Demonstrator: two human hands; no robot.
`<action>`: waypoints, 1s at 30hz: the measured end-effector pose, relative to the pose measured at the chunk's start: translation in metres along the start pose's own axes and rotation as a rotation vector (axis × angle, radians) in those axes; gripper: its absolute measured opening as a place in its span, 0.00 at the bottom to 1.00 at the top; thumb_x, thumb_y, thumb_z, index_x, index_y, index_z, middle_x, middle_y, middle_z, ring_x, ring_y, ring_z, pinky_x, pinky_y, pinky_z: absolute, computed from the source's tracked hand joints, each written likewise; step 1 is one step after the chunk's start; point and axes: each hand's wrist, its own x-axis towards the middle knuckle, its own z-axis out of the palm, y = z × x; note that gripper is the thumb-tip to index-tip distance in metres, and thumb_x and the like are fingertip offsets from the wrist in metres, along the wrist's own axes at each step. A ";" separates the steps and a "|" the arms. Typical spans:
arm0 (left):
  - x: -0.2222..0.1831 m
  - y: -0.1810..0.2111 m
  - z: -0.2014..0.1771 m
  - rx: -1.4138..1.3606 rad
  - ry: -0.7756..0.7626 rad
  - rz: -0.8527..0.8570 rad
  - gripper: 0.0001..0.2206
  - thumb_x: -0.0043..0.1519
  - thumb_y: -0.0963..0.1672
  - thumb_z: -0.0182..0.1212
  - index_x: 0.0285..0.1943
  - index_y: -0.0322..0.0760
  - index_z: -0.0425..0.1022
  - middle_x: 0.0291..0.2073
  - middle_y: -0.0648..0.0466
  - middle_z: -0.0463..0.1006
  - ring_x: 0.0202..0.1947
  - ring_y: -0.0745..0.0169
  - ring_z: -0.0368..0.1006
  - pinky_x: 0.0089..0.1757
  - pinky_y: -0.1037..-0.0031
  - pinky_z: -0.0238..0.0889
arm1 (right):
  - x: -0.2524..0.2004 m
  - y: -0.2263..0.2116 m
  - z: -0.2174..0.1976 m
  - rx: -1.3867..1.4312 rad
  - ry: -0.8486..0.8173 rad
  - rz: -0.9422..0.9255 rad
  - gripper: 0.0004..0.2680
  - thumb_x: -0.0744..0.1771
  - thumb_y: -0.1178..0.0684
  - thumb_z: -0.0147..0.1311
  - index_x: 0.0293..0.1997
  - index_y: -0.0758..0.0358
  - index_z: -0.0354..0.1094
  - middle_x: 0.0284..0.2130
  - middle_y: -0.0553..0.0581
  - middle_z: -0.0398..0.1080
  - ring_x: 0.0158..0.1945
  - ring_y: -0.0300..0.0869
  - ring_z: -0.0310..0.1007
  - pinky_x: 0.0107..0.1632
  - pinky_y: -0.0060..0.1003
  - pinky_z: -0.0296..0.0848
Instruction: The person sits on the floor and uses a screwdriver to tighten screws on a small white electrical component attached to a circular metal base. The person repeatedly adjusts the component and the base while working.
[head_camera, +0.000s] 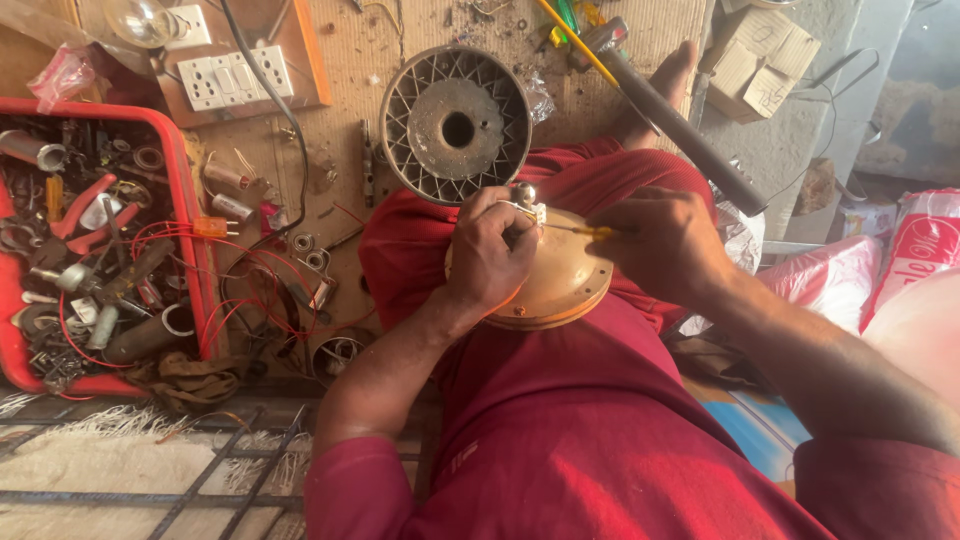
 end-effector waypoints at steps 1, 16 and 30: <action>0.000 0.000 0.000 0.003 0.003 0.004 0.06 0.55 0.38 0.69 0.30 0.35 0.74 0.43 0.48 0.77 0.47 0.49 0.73 0.48 0.61 0.68 | -0.002 0.000 0.001 -0.011 -0.023 0.041 0.09 0.63 0.49 0.62 0.43 0.58 0.80 0.31 0.59 0.78 0.34 0.47 0.80 0.39 0.42 0.77; 0.000 0.000 -0.001 -0.006 -0.011 -0.026 0.07 0.56 0.39 0.69 0.29 0.34 0.74 0.41 0.47 0.77 0.45 0.50 0.74 0.46 0.62 0.69 | 0.001 0.006 0.012 -0.087 -0.162 0.130 0.08 0.67 0.46 0.59 0.43 0.55 0.79 0.32 0.58 0.80 0.36 0.48 0.81 0.43 0.44 0.78; -0.001 -0.003 0.002 0.014 -0.005 -0.052 0.07 0.54 0.39 0.70 0.29 0.34 0.73 0.42 0.46 0.77 0.43 0.50 0.75 0.43 0.63 0.71 | -0.001 -0.017 0.003 -0.095 -0.028 0.090 0.06 0.65 0.48 0.61 0.36 0.58 0.80 0.30 0.63 0.78 0.34 0.54 0.78 0.40 0.49 0.75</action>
